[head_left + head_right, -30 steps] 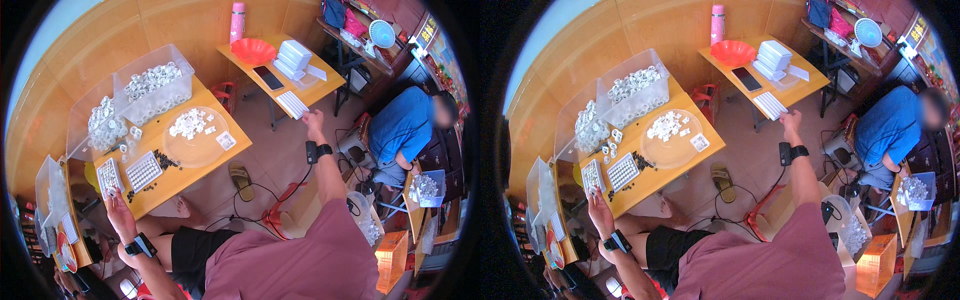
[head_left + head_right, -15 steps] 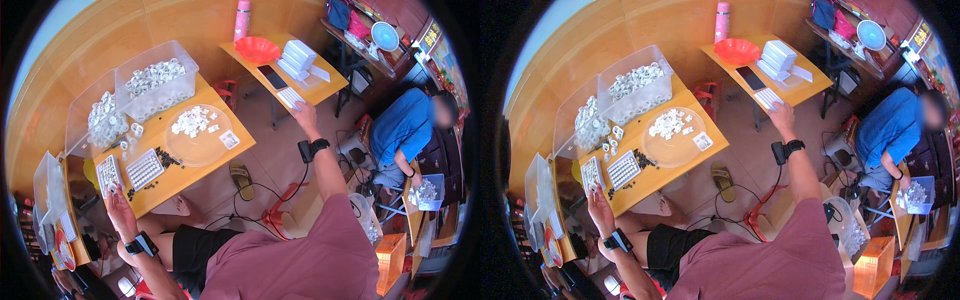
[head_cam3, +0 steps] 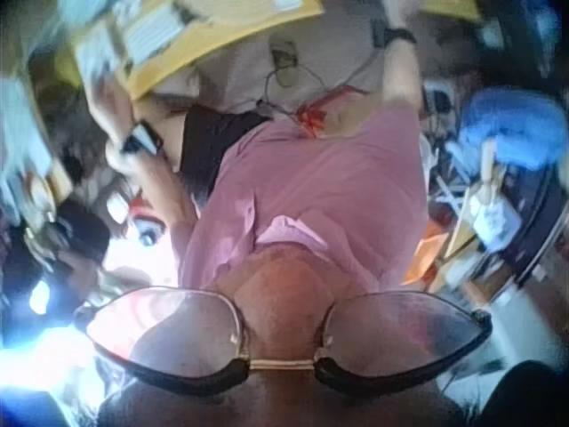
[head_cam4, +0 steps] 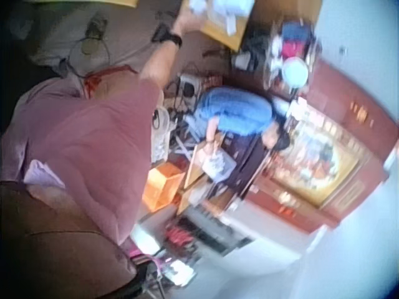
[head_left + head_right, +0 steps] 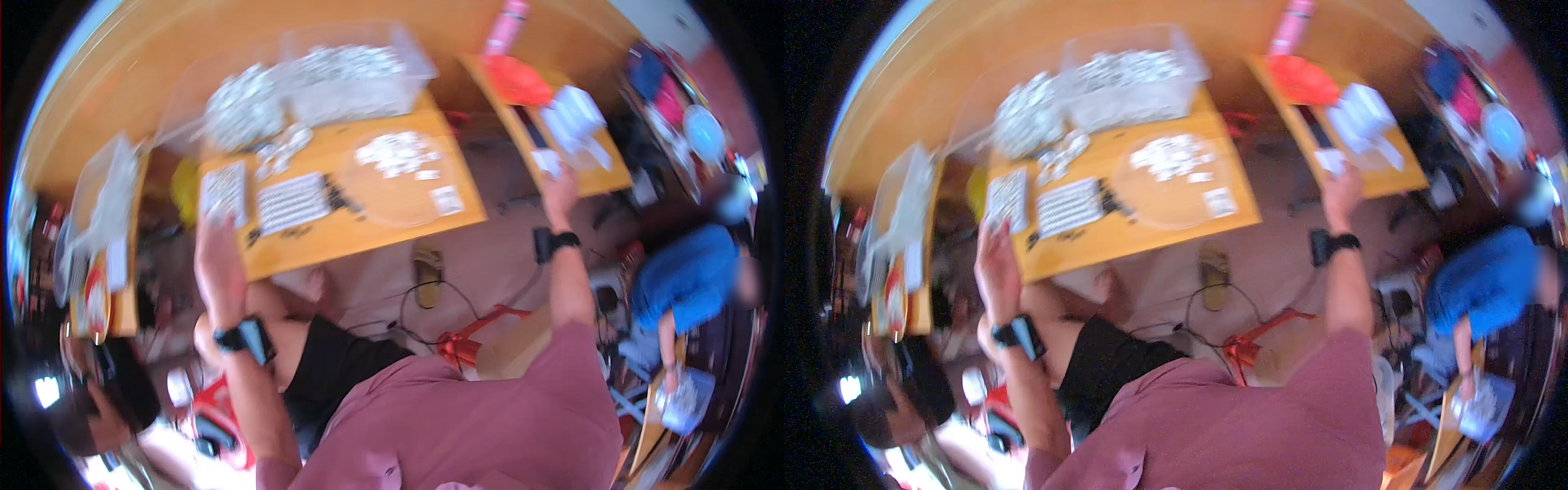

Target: Assembling small plastic components into a circular housing.

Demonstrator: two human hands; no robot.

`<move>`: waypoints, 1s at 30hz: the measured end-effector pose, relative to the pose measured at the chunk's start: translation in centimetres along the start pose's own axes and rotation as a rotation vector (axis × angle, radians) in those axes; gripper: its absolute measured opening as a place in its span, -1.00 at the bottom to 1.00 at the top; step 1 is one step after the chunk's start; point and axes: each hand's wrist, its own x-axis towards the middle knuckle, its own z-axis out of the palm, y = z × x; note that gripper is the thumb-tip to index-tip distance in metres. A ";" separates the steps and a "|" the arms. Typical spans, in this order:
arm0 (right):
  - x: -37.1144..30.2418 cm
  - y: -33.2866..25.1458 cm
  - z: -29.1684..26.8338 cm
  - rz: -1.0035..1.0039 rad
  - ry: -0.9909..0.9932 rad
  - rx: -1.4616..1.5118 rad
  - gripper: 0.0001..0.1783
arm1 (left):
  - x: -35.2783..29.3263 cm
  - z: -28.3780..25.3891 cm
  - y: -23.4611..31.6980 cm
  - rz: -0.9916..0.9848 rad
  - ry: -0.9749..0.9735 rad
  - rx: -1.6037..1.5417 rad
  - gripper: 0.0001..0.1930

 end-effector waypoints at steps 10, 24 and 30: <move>-9.9 -19.0 -1.9 -0.529 -0.072 0.611 -0.79 | 0.1 1.6 2.3 -0.141 0.267 -0.822 -0.52; -15.3 -37.3 -1.4 -0.732 -0.401 0.934 -0.87 | -0.5 1.7 3.2 -0.301 0.293 -0.946 -0.59; -13.9 -36.7 -0.4 -0.667 -0.432 0.810 -0.91 | -0.2 1.1 2.6 -0.285 0.244 -0.972 -0.60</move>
